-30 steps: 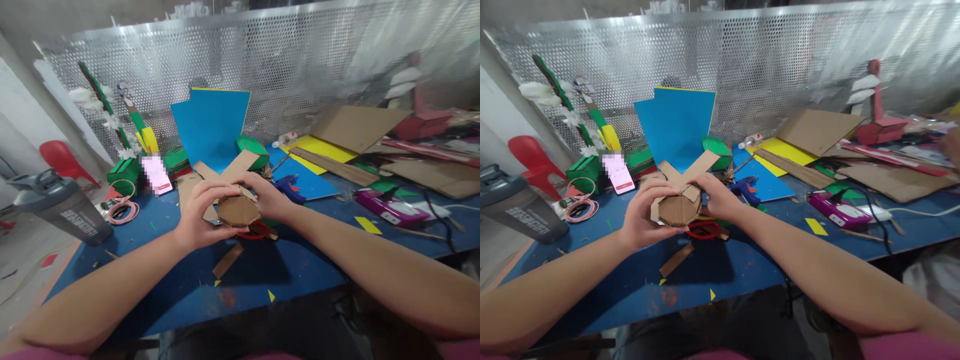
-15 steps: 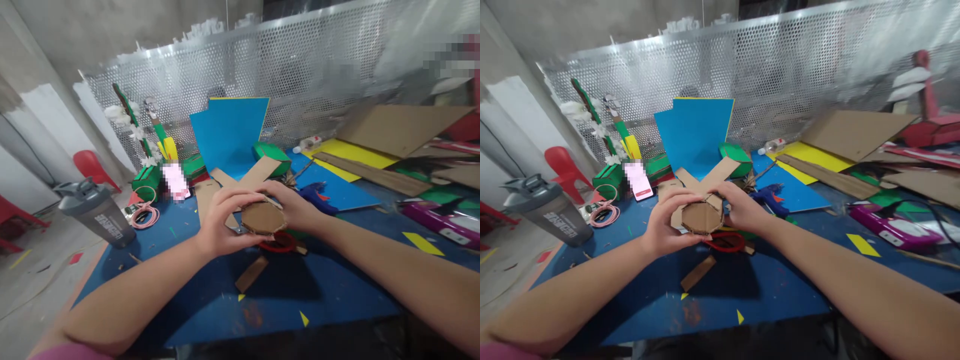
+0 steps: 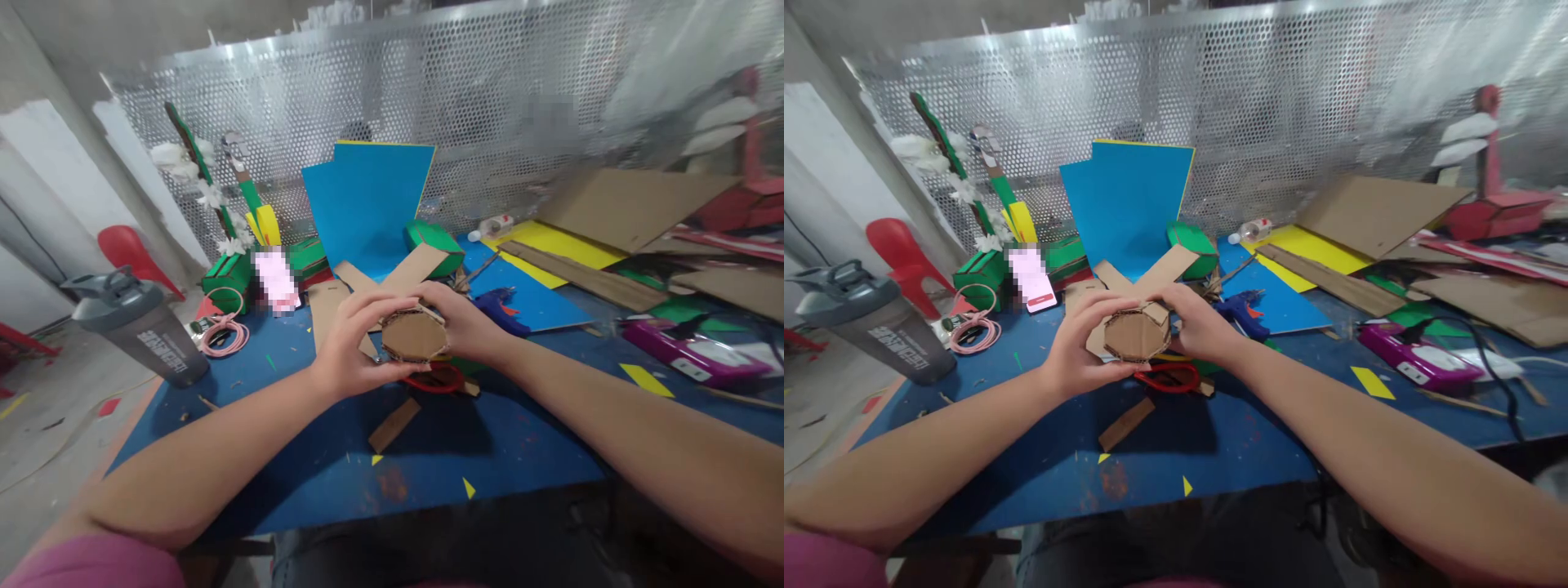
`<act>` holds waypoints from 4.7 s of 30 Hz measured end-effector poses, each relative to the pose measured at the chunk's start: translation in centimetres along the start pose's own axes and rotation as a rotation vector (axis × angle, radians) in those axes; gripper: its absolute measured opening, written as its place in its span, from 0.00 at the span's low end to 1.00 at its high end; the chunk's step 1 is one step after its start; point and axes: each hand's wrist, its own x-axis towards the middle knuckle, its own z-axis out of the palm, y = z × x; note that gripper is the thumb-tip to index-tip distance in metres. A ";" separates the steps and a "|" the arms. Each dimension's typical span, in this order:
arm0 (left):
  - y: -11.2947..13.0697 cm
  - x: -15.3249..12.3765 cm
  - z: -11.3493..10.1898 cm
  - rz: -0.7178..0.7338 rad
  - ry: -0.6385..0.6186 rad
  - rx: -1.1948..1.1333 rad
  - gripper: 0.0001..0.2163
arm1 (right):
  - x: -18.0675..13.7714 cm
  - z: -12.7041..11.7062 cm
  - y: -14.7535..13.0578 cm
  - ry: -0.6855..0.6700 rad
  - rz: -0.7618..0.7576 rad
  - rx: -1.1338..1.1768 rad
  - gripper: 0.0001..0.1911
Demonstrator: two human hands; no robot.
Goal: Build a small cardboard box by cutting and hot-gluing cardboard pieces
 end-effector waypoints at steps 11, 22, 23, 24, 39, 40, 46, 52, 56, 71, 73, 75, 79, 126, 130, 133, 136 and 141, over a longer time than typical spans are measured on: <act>0.1 -0.3 0.3 0.033 -0.062 0.068 0.30 | -0.1 -0.2 0.8 0.025 -0.028 -0.068 0.22; 0.2 0.0 -0.1 0.062 -0.032 0.067 0.30 | 0.0 -0.5 0.4 -0.040 -0.028 -0.046 0.28; 0.2 0.0 -0.1 0.070 -0.027 0.061 0.30 | -0.1 -0.5 0.3 -0.041 -0.021 -0.042 0.28; 0.3 0.0 -0.1 0.078 -0.024 0.057 0.29 | -0.1 -0.4 0.3 -0.040 -0.018 -0.042 0.28; -0.4 0.1 -0.1 0.092 0.026 0.013 0.30 | 0.0 -0.5 0.3 0.017 -0.059 -0.026 0.28; -0.8 0.2 -0.2 0.073 0.048 -0.002 0.30 | 0.0 -0.6 0.3 0.038 -0.057 -0.024 0.29; -6.0 -0.4 -3.3 -0.115 0.081 -0.017 0.27 | 0.4 -2.5 -0.2 0.231 -0.043 -0.023 0.27; -9.6 -2.3 -4.6 -0.279 -0.121 0.134 0.29 | 0.8 -2.8 -2.3 0.305 -0.126 0.027 0.24; -9.7 -3.0 -4.1 -0.309 -0.160 0.108 0.30 | 0.8 -2.3 -3.4 0.357 -0.168 0.013 0.34; -9.1 -2.7 -3.9 -0.255 -0.196 0.051 0.30 | 0.7 -2.6 -4.9 0.226 -0.211 0.058 0.37; -9.0 -2.8 -3.8 -0.248 -0.200 0.071 0.30 | 0.8 -2.6 -5.2 0.235 -0.229 0.069 0.35; -8.9 -2.8 -3.7 -0.237 -0.221 0.091 0.28 | 0.8 -2.5 -5.3 0.232 -0.258 0.087 0.34; -8.7 -2.6 -3.6 -0.221 -0.277 0.106 0.28 | 0.8 -2.3 -5.6 0.202 -0.280 0.080 0.33; -7.6 -2.0 -3.1 -0.231 -0.359 0.235 0.27 | 0.6 -2.2 -5.7 0.201 -0.295 0.050 0.30; -7.7 -2.1 -3.1 -0.185 -0.336 0.212 0.27 | 0.6 -2.3 -5.8 0.198 -0.303 0.047 0.29; -7.8 -2.1 -3.1 -0.189 -0.338 0.227 0.27 | 0.6 -2.4 -5.8 0.190 -0.308 0.032 0.29; -7.9 -2.1 -3.1 -0.179 -0.334 0.222 0.27 | 0.6 -2.5 -5.8 0.181 -0.302 0.020 0.28; -7.9 -2.2 -3.1 -0.209 -0.341 0.213 0.28 | 0.6 -2.4 -5.8 0.180 -0.291 0.036 0.28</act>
